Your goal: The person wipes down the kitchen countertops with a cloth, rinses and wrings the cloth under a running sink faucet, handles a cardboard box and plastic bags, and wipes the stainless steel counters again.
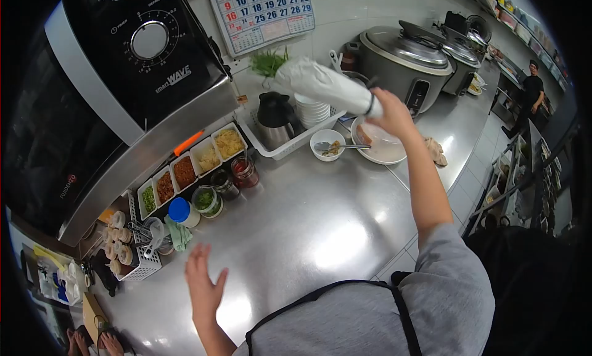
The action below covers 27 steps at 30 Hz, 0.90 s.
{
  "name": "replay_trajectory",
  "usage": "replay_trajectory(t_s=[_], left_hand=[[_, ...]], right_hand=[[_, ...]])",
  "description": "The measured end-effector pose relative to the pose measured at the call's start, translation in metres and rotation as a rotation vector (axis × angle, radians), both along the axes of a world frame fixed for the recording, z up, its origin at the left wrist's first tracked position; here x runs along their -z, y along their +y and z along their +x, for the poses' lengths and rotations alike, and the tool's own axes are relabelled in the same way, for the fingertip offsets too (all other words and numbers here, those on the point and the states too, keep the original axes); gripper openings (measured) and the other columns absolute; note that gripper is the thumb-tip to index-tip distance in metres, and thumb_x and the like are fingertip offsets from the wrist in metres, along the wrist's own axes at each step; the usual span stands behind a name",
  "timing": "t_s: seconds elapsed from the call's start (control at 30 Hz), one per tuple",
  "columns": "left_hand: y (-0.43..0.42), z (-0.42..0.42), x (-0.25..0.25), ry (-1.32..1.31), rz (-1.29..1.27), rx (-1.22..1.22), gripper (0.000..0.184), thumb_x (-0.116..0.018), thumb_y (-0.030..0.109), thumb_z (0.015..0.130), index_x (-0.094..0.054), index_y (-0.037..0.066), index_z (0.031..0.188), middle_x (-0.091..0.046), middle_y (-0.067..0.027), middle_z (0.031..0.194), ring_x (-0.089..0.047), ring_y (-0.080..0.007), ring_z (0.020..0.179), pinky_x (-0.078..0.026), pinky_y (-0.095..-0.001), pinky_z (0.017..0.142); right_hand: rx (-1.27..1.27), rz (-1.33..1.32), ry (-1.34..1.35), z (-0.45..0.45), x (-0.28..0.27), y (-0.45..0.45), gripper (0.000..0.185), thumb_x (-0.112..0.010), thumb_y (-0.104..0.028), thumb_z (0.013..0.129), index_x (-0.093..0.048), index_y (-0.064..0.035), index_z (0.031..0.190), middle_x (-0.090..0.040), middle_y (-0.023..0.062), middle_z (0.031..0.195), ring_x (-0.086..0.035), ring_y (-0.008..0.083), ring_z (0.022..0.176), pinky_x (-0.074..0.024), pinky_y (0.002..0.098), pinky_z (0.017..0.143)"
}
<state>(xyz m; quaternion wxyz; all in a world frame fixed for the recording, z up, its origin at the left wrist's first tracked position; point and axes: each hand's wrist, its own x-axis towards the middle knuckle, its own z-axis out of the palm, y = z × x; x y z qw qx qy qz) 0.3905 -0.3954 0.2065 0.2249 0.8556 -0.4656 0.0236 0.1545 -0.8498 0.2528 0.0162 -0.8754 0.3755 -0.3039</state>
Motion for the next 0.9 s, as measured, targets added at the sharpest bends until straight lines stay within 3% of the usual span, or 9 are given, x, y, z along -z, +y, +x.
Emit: replay_trajectory(t_s=[0.17, 0.23, 0.3, 0.37, 0.47, 0.6, 0.77, 0.83, 0.9], left_hand=[[-0.010, -0.018, 0.009, 0.165, -0.041, 0.095, 0.056, -0.072, 0.010, 0.065, -0.050, 0.008, 0.117, -0.042, -0.0123, 0.126, -0.045, -0.0301, 0.111, -0.034, -0.0399, 0.094], [-0.011, -0.017, 0.013, 0.189, -0.038, 0.104, 0.055, -0.072, 0.010, 0.065, -0.050, 0.008, 0.117, -0.042, -0.0122, 0.127, -0.045, -0.0306, 0.111, -0.035, -0.0397, 0.093], [-0.014, -0.020, 0.012, 0.201, -0.022, 0.116, 0.054, -0.071, 0.009, 0.066, -0.051, 0.008, 0.116, -0.042, -0.0122, 0.127, -0.044, -0.0310, 0.112, -0.035, -0.0396, 0.093], [-0.015, -0.022, 0.013, 0.209, -0.002, 0.124, 0.053, -0.071, 0.009, 0.066, -0.051, 0.007, 0.115, -0.041, -0.0123, 0.127, -0.044, -0.0315, 0.112, -0.035, -0.0394, 0.092], [-0.017, -0.027, 0.017, 0.281, 0.007, 0.137, 0.051, -0.070, 0.009, 0.067, -0.051, 0.008, 0.115, -0.041, -0.0126, 0.128, -0.043, -0.0323, 0.113, -0.036, -0.0394, 0.093], [-0.021, -0.033, 0.020, 0.334, 0.009, 0.198, 0.051, -0.069, 0.003, 0.066, -0.052, 0.006, 0.114, -0.041, -0.0129, 0.127, -0.042, -0.0311, 0.116, -0.037, -0.0379, 0.093], [-0.035, -0.040, 0.041, 0.357, 0.045, 0.420, 0.044, -0.068, 0.012, 0.071, -0.053, 0.006, 0.112, -0.048, -0.0124, 0.120, -0.048, -0.0306, 0.109, -0.038, -0.0389, 0.090], [-0.047, -0.050, 0.051, 0.372, 0.018, 0.508, 0.041, -0.067, 0.014, 0.073, -0.054, 0.006, 0.111, -0.052, -0.0111, 0.115, -0.050, -0.0284, 0.106, -0.040, -0.0378, 0.088], [-0.062, -0.067, 0.057, 0.479, 0.109, 0.677, 0.039, -0.067, 0.016, 0.074, -0.055, 0.006, 0.110, -0.055, -0.0109, 0.111, -0.053, -0.0277, 0.101, -0.041, -0.0366, 0.086]], right_hand=[[0.035, -0.253, 0.083, 0.084, -0.005, -0.064, 0.062, -0.077, -0.023, 0.057, -0.051, -0.0212, 0.113, -0.055, 0.0029, 0.103, -0.051, 0.0241, 0.105, -0.0381, 0.0499, 0.087], [0.089, -0.305, 0.140, 0.119, 0.008, -0.084, 0.058, -0.073, -0.021, 0.061, -0.051, -0.0236, 0.115, -0.054, 0.0017, 0.109, -0.048, 0.0223, 0.110, -0.0302, 0.0579, 0.093], [0.098, -0.109, 0.281, 0.151, 0.029, -0.090, 0.062, -0.068, -0.018, 0.067, -0.045, -0.0248, 0.124, -0.048, 0.0025, 0.123, -0.041, 0.0232, 0.119, -0.0203, 0.0637, 0.098], [0.118, -0.042, 0.122, 0.179, 0.081, -0.120, 0.070, -0.065, -0.016, 0.071, -0.034, -0.0250, 0.133, -0.035, 0.0029, 0.137, -0.030, 0.0261, 0.128, -0.0147, 0.0670, 0.098], [0.161, -0.141, 0.071, 0.172, 0.089, -0.102, 0.078, -0.065, -0.016, 0.070, -0.027, -0.0242, 0.137, -0.024, 0.0034, 0.144, -0.020, 0.0282, 0.133, -0.0141, 0.0678, 0.098], [0.023, -0.151, -0.064, 0.092, 0.062, -0.038, 0.076, -0.068, -0.017, 0.068, -0.031, -0.0227, 0.134, -0.028, 0.0066, 0.141, -0.022, 0.0278, 0.131, -0.0178, 0.0656, 0.097], [0.424, -0.146, -0.346, -0.079, 0.096, -0.012, 0.065, -0.069, -0.009, 0.065, -0.044, -0.0153, 0.125, -0.039, 0.0146, 0.130, -0.038, 0.0319, 0.119, -0.0300, 0.0456, 0.097], [0.507, -0.101, -0.273, -0.146, 0.148, 0.018, 0.057, -0.067, -0.013, 0.070, -0.044, -0.0073, 0.122, -0.047, 0.0177, 0.117, -0.046, 0.0345, 0.107, -0.0347, 0.0457, 0.091], [0.577, 0.301, 0.072, -0.183, 0.196, 0.077, 0.050, -0.060, -0.017, 0.078, -0.042, -0.0079, 0.124, -0.046, 0.0184, 0.119, -0.044, 0.0366, 0.109, -0.0370, 0.0442, 0.092]])
